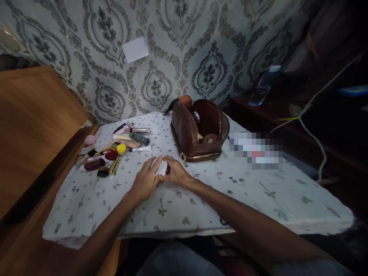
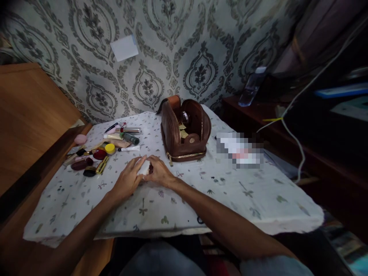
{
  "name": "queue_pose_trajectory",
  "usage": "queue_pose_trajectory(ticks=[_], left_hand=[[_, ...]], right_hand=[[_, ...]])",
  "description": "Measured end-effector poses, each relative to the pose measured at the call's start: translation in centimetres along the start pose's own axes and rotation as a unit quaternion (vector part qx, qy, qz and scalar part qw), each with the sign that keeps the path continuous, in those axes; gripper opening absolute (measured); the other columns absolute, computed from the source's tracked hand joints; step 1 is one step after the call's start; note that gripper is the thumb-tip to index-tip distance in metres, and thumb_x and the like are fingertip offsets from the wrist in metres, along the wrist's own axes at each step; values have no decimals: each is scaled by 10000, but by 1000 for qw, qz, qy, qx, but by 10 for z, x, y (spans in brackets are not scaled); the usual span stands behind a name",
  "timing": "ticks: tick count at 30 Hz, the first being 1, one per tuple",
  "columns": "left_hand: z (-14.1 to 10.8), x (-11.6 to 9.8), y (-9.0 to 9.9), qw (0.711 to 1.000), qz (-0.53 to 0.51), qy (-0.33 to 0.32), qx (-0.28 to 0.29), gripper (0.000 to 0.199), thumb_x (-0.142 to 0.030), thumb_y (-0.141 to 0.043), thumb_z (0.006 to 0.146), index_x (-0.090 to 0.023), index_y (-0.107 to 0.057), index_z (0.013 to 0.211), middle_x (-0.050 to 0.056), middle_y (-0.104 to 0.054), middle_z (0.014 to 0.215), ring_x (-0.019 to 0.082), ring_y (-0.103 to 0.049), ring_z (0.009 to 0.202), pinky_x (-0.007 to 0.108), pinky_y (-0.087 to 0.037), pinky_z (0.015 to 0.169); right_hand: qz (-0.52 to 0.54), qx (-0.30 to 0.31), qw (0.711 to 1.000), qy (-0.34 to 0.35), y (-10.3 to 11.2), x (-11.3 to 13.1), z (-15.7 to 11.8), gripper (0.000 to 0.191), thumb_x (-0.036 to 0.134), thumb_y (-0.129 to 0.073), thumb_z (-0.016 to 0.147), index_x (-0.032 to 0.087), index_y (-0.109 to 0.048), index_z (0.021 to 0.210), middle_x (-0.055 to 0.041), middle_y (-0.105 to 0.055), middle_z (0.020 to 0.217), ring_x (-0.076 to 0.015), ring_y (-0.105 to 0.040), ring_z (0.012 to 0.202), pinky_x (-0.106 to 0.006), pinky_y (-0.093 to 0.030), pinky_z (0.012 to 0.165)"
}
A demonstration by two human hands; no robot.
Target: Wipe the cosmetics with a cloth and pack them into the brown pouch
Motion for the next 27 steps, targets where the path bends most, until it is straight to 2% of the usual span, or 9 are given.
queue_pose_trajectory(ticks=[3, 6, 10, 14, 17, 19, 22, 25, 27], left_hand=[[11, 7, 6, 996, -82, 15, -17, 454, -290, -368, 968, -129, -526, 1362, 152, -614, 1288, 251, -550, 1220, 423, -412, 1075], [19, 15, 12, 985, -163, 58, -10, 451, -411, -329, 982, -117, -664, 1056, 111, -709, 1033, 237, -636, 989, 357, -482, 919], [19, 28, 15, 960, -213, 184, -13, 524, -581, -380, 930, -172, -589, 677, 32, -621, 631, 205, -596, 689, 293, -465, 640], [15, 39, 6, 908, -324, 267, -2, 588, -703, -382, 884, -188, -546, 654, -8, -511, 499, 160, -534, 515, 266, -413, 507], [13, 40, -7, 850, -439, 290, 13, 671, -770, -363, 854, -148, -601, 783, 12, -578, 532, 148, -552, 468, 247, -397, 452], [12, 38, -12, 826, -483, 290, 18, 724, -792, -354, 842, -121, -624, 877, 46, -639, 585, 159, -594, 489, 239, -397, 437], [9, 32, -11, 840, -467, 275, 22, 738, -792, -325, 849, -127, -646, 862, 72, -668, 600, 170, -609, 499, 247, -408, 436], [5, 23, -1, 896, -368, 247, 11, 695, -752, -298, 883, -163, -655, 788, 79, -675, 608, 199, -636, 569, 292, -475, 512], [2, 15, 9, 935, -286, 208, -25, 629, -677, -308, 926, -164, -669, 872, 94, -722, 744, 236, -688, 765, 344, -543, 692]], right_hand=[[-9, 22, 1000, -13, 2, 1, 1, 405, 313, -851, 616, 158, -613, 905, -27, -580, 869, -194, -544, 800, -308, -438, 730], [4, 33, 999, -4, 3, 2, 0, 500, 322, -883, 593, 160, -639, 998, -37, -605, 929, -198, -567, 847, -307, -448, 755], [60, 31, 998, -8, 4, 2, -3, 557, 301, -883, 592, 196, -650, 1087, -41, -634, 1008, -205, -604, 914, -310, -472, 794], [119, 11, 993, -18, 4, 4, -4, 538, 347, -851, 635, 188, -645, 1106, -54, -647, 1047, -211, -622, 954, -321, -485, 829], [117, -18, 993, -22, 5, 5, -4, 517, 385, -826, 671, 189, -631, 1107, -60, -648, 1054, -219, -621, 984, -335, -487, 860], [92, -32, 995, -14, 5, 5, -4, 529, 396, -819, 685, 194, -617, 1130, -65, -642, 1068, -225, -615, 996, -345, -489, 870], [47, -37, 998, 18, 5, 3, -5, 618, 418, -814, 705, 200, -579, 1233, -90, -621, 1115, -244, -603, 1022, -383, -486, 904], [27, -29, 999, 38, 4, 4, -5, 704, 445, -801, 726, 208, -529, 1330, -104, -605, 1123, -263, -592, 1047, -417, -478, 935], [31, -28, 999, 34, 4, 5, -5, 691, 445, -793, 736, 209, -529, 1329, -103, -605, 1123, -263, -591, 1058, -413, -474, 944]])
Point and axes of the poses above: each hand's wrist, its own z-axis towards the middle knuckle, its own y-axis out of the back of the hand, x = y × z, the point moved 2 cm from there along z, towards the middle knuckle
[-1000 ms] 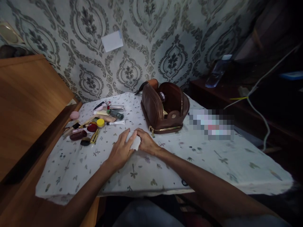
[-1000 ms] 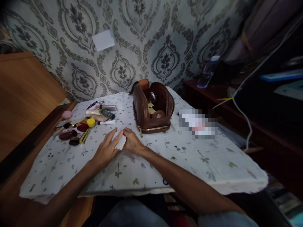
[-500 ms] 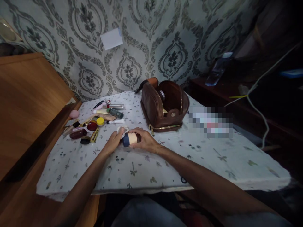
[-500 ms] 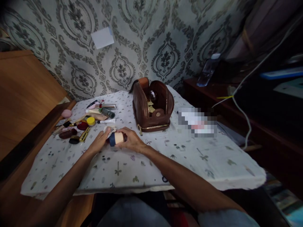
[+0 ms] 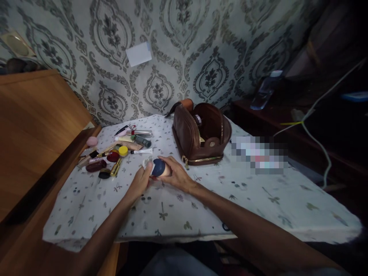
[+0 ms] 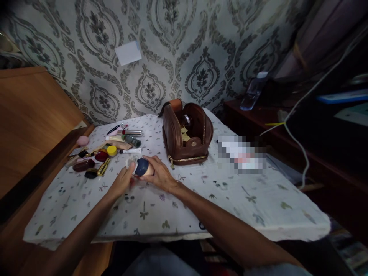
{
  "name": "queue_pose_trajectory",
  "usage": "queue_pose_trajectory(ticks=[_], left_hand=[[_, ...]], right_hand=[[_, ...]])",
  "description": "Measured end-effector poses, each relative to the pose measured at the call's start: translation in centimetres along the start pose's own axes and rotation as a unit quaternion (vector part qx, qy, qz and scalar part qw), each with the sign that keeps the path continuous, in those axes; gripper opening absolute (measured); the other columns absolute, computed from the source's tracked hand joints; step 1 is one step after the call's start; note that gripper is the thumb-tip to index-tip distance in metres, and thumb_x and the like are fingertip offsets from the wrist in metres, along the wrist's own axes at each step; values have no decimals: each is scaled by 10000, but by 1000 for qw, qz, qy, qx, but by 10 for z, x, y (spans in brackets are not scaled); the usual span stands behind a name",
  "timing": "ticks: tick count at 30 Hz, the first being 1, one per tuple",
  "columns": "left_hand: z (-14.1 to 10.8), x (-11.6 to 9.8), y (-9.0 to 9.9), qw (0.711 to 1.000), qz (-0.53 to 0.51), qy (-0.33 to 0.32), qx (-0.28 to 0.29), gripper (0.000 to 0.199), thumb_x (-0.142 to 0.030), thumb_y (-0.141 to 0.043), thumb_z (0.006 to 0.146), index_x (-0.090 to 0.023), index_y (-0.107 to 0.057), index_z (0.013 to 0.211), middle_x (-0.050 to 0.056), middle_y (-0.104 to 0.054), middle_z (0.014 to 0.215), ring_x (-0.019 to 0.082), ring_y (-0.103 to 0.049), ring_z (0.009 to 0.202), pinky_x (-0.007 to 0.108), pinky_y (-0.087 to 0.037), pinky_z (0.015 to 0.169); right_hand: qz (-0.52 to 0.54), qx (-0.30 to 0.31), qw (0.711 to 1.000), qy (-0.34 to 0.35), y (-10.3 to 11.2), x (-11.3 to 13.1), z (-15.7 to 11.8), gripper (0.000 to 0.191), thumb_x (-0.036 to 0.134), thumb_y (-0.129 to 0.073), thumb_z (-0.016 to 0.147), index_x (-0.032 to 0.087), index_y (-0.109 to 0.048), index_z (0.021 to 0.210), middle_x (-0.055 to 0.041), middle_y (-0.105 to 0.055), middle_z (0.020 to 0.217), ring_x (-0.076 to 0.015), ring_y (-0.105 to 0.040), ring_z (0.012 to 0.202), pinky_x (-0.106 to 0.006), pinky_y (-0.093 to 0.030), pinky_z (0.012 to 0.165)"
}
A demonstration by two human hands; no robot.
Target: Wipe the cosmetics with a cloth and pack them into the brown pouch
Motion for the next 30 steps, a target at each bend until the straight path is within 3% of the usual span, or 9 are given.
queue_pose_trajectory(ticks=[3, 6, 10, 14, 16, 21, 25, 30], left_hand=[[-9, -13, 3, 990, 94, -99, -36, 521, -513, -337, 979, -130, -595, 1221, 149, -675, 1235, 261, -598, 1198, 419, -457, 1031], [-16, -19, 2, 973, 163, -161, -26, 540, -409, -355, 987, -127, -417, 1443, 158, -502, 1470, 256, -450, 1376, 439, -358, 1140], [-22, -21, 2, 963, 196, -186, -24, 554, -323, -384, 966, -150, -328, 1490, 160, -505, 1458, 268, -490, 1339, 450, -408, 1099], [-20, -17, 4, 969, 193, -153, -14, 452, -238, -420, 926, -145, -423, 1367, 167, -613, 1300, 282, -593, 1198, 458, -486, 998], [-17, -14, 4, 967, 193, -167, -2, 410, -199, -417, 909, -154, -465, 1313, 156, -622, 1284, 271, -588, 1198, 457, -481, 1012], [-16, -7, 7, 931, 250, -264, -38, 474, -49, -432, 785, -153, -566, 1228, 132, -541, 1394, 272, -413, 1363, 490, -363, 1145], [-27, 1, 10, 902, 310, -296, -59, 622, 36, -430, 679, -172, -596, 1241, 116, -577, 1293, 272, -475, 1234, 489, -427, 1085], [-38, 14, 12, 882, 315, -343, -72, 658, 66, -411, 704, -186, -578, 1288, 117, -571, 1317, 260, -488, 1230, 464, -448, 1071]], right_hand=[[11, -5, 999, -35, -1, 3, 0, 621, 392, -802, 714, 213, -548, 1252, -76, -624, 1098, -238, -600, 1015, -373, -482, 908], [26, 8, 996, -86, -3, 3, -1, 564, 330, -803, 670, 207, -533, 1150, -24, -622, 965, -195, -594, 867, -316, -487, 782], [114, 32, 988, -103, -7, 3, -1, 559, 329, -803, 625, 209, -485, 1069, 10, -599, 923, -162, -560, 813, -278, -465, 727], [160, 42, 978, -126, -7, 2, 0, 592, 310, -799, 611, 213, -500, 1113, -2, -595, 957, -157, -564, 835, -262, -466, 723], [174, 50, 975, -128, -6, 1, 0, 619, 297, -783, 632, 213, -504, 1177, -18, -601, 999, -158, -576, 850, -262, -475, 727], [144, 48, 978, -140, -5, -8, 1, 574, 299, -788, 629, 191, -567, 1148, -27, -634, 1001, -174, -594, 887, -293, -494, 789], [104, 41, 984, -136, -3, -11, 0, 553, 247, -779, 625, 197, -593, 1144, -20, -656, 988, -176, -614, 891, -313, -496, 837], [47, 36, 991, -117, 1, -10, -1, 513, 261, -776, 649, 188, -609, 1129, -25, -660, 958, -178, -609, 859, -315, -488, 812]])
Point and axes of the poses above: each hand's wrist, its own z-axis towards the middle knuckle, its own y-axis out of the back of the hand, x = y × z, the point moved 2 cm from there along z, towards the middle knuckle
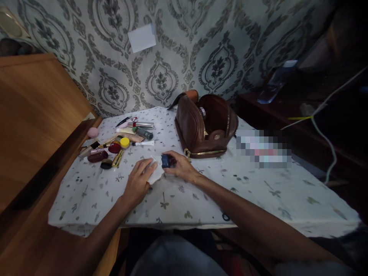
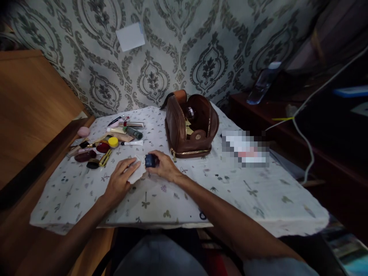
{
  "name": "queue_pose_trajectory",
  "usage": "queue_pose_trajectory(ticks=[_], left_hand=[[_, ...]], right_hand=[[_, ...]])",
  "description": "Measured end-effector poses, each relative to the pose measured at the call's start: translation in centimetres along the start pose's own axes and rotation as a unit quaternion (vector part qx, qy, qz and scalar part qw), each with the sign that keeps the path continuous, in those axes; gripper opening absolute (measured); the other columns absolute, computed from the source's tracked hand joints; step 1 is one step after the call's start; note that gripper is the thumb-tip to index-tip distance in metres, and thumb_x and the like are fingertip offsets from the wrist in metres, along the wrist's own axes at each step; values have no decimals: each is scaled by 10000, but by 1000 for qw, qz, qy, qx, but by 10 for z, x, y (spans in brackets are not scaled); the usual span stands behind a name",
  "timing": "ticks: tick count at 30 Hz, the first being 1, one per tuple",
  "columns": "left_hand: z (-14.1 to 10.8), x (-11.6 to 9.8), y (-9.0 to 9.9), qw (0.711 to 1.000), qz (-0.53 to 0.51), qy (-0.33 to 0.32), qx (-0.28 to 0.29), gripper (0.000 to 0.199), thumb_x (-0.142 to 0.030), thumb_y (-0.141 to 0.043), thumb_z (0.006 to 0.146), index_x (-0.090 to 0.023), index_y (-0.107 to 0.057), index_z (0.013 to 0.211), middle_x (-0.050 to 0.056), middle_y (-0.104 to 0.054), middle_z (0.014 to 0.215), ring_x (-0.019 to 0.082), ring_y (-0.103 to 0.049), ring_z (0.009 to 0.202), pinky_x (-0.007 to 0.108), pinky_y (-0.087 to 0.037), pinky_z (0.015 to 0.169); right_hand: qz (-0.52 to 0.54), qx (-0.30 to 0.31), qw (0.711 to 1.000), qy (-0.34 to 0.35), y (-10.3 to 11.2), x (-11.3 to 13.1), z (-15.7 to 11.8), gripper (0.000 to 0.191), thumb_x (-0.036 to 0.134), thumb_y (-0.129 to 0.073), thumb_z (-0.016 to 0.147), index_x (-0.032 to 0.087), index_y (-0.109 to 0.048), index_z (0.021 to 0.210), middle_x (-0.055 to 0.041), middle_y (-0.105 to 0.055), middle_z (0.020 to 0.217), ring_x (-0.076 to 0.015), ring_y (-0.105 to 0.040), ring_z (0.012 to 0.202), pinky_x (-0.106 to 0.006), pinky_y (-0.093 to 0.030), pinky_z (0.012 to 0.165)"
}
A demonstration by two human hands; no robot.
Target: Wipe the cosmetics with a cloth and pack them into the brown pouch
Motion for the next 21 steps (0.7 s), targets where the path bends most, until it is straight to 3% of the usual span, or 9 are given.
queue_pose_trajectory(ticks=[7, 12, 14, 18, 21], left_hand=[[8, -6, -10, 999, 5, -33, 15, 645, 33, -431, 765, -176, -515, 1368, 122, -544, 1409, 259, -456, 1326, 451, -406, 1119], [22, 0, -10, 998, -33, 48, 36, 550, -67, -442, 833, -155, -502, 1373, 136, -560, 1384, 263, -505, 1285, 437, -422, 1089], [24, 7, -7, 992, -65, 102, 40, 461, -113, -411, 872, -126, -526, 1319, 147, -611, 1292, 258, -566, 1192, 423, -460, 1025], [15, 18, -6, 974, -106, 184, 77, 286, -251, -348, 958, -140, -612, 949, 74, -666, 830, 213, -627, 780, 355, -514, 766], [3, 16, -7, 973, -126, 183, 59, 236, -243, -374, 944, -159, -589, 894, 57, -653, 800, 198, -616, 748, 329, -510, 729]], right_hand=[[-50, -3, 998, 43, -1, -2, -2, 532, 210, -778, 627, 187, -614, 1132, -33, -648, 1006, -194, -595, 901, -314, -476, 819], [-63, 1, 997, 34, -1, 0, -2, 524, 292, -815, 637, 174, -604, 1102, -33, -642, 966, -189, -590, 853, -309, -481, 779], [-60, 5, 998, 30, 0, 1, -3, 567, 297, -834, 625, 175, -594, 1124, -37, -645, 994, -187, -598, 858, -306, -483, 779], [-52, 12, 998, 22, -1, 2, -3, 552, 260, -827, 632, 188, -588, 1125, -24, -648, 980, -172, -603, 835, -292, -485, 761], [-52, 6, 998, 16, -1, 1, -3, 565, 281, -830, 636, 176, -588, 1135, -22, -651, 954, -170, -603, 811, -292, -487, 746]])
Point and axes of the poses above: each hand's wrist, its own z-axis towards the middle knuckle, its own y-axis out of the back of the hand, x = y × z, the point moved 2 cm from there along z, towards the middle knuckle
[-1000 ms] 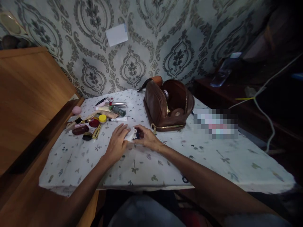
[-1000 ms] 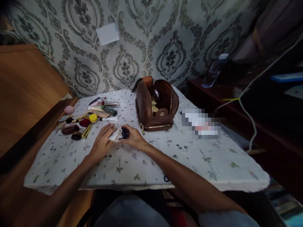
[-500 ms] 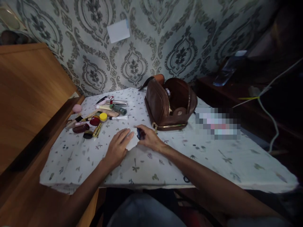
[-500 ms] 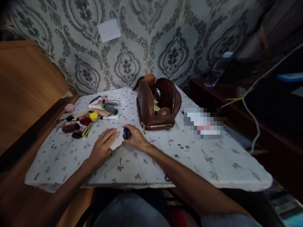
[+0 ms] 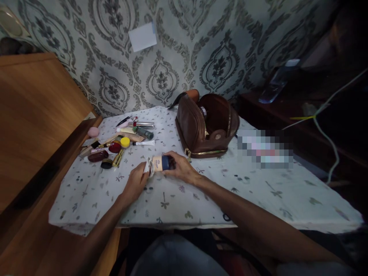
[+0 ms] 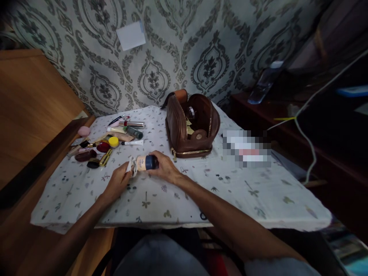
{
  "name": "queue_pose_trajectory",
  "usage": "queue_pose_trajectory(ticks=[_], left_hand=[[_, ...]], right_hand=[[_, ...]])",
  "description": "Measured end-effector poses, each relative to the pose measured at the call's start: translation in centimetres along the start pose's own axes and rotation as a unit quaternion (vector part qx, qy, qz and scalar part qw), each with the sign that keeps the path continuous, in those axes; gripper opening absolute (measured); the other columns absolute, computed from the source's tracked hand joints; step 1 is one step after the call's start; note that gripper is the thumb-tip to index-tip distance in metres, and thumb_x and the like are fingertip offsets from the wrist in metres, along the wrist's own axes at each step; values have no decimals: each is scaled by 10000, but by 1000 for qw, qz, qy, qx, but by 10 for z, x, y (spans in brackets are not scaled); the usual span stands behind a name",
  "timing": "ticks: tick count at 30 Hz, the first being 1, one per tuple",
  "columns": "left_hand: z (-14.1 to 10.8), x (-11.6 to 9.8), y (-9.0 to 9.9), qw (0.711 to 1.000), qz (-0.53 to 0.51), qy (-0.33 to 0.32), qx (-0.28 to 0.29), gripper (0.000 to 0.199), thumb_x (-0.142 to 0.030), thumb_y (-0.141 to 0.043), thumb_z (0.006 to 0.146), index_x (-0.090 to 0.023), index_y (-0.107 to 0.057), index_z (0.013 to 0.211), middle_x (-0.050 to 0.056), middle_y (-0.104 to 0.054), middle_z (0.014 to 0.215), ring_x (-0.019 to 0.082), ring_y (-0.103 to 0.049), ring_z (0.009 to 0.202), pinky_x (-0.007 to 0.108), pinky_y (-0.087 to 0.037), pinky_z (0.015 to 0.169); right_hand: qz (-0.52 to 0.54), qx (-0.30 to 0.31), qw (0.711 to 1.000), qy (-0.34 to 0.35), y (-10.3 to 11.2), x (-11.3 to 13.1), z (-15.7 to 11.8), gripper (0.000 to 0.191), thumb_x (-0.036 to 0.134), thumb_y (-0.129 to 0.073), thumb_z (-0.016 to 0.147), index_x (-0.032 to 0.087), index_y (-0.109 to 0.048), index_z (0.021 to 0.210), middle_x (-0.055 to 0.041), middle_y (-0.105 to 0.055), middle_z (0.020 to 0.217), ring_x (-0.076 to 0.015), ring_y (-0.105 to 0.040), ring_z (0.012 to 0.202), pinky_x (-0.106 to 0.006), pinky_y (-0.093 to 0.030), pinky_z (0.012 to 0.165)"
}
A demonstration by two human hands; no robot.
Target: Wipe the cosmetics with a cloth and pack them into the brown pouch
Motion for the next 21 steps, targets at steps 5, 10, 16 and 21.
queue_pose_trajectory(ticks=[5, 10, 16, 21], left_hand=[[-10, -7, -4, 995, -13, -81, -61, 442, -120, -393, 886, -152, -517, 1309, 134, -587, 1343, 227, -538, 1250, 408, -428, 1069], [10, -15, -7, 990, -11, -141, -2, 552, -102, -452, 818, -173, -516, 1362, 127, -540, 1407, 251, -456, 1337, 441, -344, 1146], [36, -16, -1, 982, -189, 10, 24, 301, -372, -459, 939, -137, -631, 1019, 64, -656, 914, 199, -610, 848, 308, -502, 773], [36, -15, -7, 908, -384, 163, 43, 472, -613, -547, 872, -145, -608, 892, 17, -606, 761, 144, -587, 683, 236, -484, 586]], right_hand=[[-16, -7, 1000, 15, -1, 0, 0, 563, 332, -830, 651, 178, -597, 1140, -30, -661, 963, -180, -617, 826, -301, -497, 755], [-35, 11, 997, 64, -2, 1, -2, 595, 292, -853, 634, 193, -599, 1162, -51, -658, 1038, -199, -624, 899, -328, -513, 805], [-4, 2, 994, 107, -2, 6, -5, 577, 255, -830, 679, 192, -578, 1194, -73, -647, 1106, -207, -630, 963, -341, -534, 826], [-2, -37, 986, 164, -3, 11, -7, 535, 334, -804, 738, 194, -562, 1194, -91, -634, 1109, -225, -623, 983, -346, -556, 780]])
Point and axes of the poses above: each hand's wrist, its own z-axis towards the middle knuckle, its own y-axis out of the back of the hand, x = y × z, the point moved 2 cm from there along z, towards the middle knuckle
